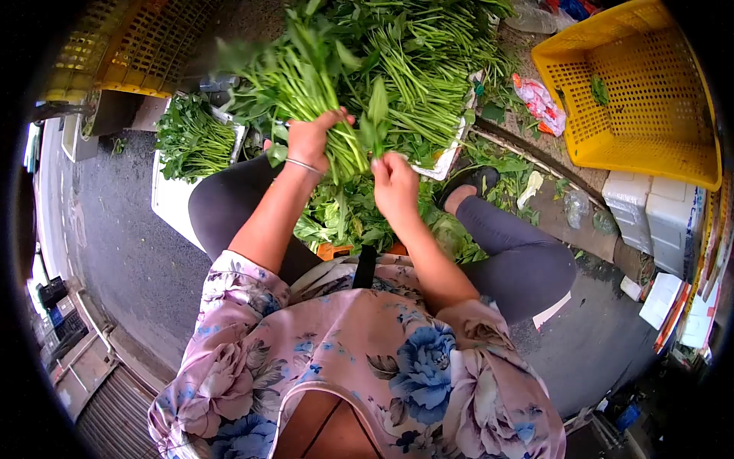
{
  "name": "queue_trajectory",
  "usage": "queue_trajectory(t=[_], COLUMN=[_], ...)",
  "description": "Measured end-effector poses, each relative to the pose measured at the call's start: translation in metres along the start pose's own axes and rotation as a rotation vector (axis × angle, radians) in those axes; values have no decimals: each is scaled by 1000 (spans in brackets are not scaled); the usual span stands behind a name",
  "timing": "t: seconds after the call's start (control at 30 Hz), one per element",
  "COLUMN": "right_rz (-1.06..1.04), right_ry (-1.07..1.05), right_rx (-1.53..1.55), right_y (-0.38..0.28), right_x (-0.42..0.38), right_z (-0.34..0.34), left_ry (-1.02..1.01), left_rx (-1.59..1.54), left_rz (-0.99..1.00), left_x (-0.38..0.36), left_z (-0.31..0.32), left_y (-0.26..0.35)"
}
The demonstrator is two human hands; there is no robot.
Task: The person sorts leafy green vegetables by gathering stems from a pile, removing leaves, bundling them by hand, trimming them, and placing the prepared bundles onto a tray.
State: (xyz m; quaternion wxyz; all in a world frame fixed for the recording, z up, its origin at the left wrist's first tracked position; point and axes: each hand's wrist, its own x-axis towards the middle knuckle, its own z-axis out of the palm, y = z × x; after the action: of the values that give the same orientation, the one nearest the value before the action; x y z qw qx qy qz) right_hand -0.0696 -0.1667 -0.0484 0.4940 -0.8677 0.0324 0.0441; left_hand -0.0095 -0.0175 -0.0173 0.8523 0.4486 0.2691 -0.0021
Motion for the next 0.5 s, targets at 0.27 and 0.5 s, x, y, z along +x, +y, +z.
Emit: queue_trajectory(t=[0.27, 0.5], right_rz=[79, -102], right_ry=[-199, -214], right_rx=[97, 288], right_y=[32, -66], right_x=[13, 86], right_z=[-11, 10], left_ry=[-93, -173], left_rx=[-29, 129], left_rz=[68, 161], left_x=[-2, -9], left_z=[-1, 5], left_y=[1, -4])
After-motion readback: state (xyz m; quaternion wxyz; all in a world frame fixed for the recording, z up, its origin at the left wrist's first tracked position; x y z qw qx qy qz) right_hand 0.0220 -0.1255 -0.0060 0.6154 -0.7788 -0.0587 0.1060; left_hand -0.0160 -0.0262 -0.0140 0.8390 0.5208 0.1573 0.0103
